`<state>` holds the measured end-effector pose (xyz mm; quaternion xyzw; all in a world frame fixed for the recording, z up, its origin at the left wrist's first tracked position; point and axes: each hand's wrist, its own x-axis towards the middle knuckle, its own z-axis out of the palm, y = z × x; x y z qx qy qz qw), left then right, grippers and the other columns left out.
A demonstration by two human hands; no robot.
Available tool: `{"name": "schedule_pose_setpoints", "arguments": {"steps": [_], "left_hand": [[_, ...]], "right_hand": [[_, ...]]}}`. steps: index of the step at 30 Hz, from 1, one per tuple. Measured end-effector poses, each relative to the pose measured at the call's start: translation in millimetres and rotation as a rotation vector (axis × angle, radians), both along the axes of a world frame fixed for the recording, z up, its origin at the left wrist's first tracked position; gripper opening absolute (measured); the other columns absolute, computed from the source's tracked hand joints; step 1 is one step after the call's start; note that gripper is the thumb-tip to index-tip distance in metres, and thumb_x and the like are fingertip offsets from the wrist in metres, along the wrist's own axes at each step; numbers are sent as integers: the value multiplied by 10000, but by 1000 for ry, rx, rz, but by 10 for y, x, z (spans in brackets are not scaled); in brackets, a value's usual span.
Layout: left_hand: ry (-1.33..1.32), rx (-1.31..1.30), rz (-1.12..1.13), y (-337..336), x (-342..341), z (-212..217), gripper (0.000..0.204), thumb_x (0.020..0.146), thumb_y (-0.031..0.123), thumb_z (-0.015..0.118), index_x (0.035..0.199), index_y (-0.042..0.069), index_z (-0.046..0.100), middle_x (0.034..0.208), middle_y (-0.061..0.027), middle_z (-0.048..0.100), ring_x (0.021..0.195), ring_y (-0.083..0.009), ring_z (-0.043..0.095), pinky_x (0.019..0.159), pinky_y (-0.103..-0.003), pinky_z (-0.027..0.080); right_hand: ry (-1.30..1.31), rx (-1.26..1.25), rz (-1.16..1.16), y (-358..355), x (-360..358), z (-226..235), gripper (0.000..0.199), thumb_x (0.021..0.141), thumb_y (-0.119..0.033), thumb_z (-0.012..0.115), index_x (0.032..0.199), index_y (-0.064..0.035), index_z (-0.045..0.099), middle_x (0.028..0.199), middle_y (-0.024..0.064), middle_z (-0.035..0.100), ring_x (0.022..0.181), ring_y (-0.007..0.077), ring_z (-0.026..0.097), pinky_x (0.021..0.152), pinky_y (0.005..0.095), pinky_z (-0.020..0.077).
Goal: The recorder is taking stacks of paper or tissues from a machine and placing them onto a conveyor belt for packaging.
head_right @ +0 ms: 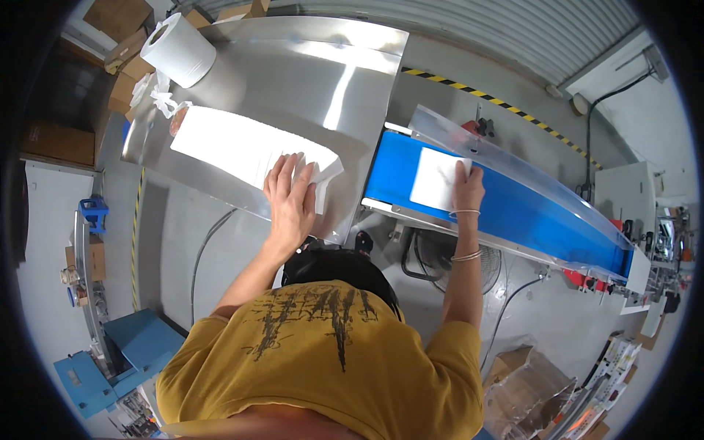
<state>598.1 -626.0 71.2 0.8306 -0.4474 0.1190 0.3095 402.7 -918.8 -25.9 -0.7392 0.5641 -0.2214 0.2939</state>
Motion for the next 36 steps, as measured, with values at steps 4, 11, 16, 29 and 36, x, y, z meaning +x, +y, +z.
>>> {"name": "schedule_pose_setpoints", "arguments": {"steps": [4, 11, 16, 29, 36], "left_hand": [[6, -32, 0, 32, -26, -6, 363, 777, -44, 612, 1127, 49, 647, 1347, -179, 450, 1296, -408, 362, 1062, -540, 253], [47, -14, -48, 31, 14, 52, 296, 765, 16, 669, 1050, 89, 697, 1411, -186, 411, 1336, -431, 313, 1079, -537, 212], [1, 11, -25, 140, 116, 112, 295, 789, 63, 679, 1084, 71, 676, 1420, -226, 375, 1347, -445, 279, 1078, -542, 204], [8, -24, -24, 201, 137, -5, 290, 786, 9, 673, 1067, 77, 696, 1388, -167, 443, 1338, -423, 309, 1078, -538, 230], [11, 9, -26, 260, 264, 75, 225, 788, 43, 685, 1007, 96, 690, 1461, -212, 329, 1373, -441, 238, 1081, -557, 206]], "right_hand": [[493, -704, -102, 275, 17, 368, 551, 790, -339, 723, 1195, -29, 513, 1231, 171, 540, 1104, 335, 516, 886, 423, 434], [-346, 26, 1134, 1037, 1181, 634, 561, 739, -174, 781, 1250, -155, 550, 1352, 94, 456, 1249, 300, 445, 1013, 397, 405], [-485, 346, 699, 955, 1012, 514, 384, 906, -262, 664, 1161, 1, 548, 969, 106, 637, 838, 121, 576, 730, 270, 495], [-174, -111, 764, 933, 778, 895, 523, 758, -301, 762, 1185, -68, 568, 1233, 119, 536, 1147, 342, 495, 929, 442, 430], [-429, 25, 923, 1058, 1172, 414, 380, 861, -269, 691, 1153, -58, 571, 1124, 143, 610, 1057, 295, 571, 899, 364, 460]]}}
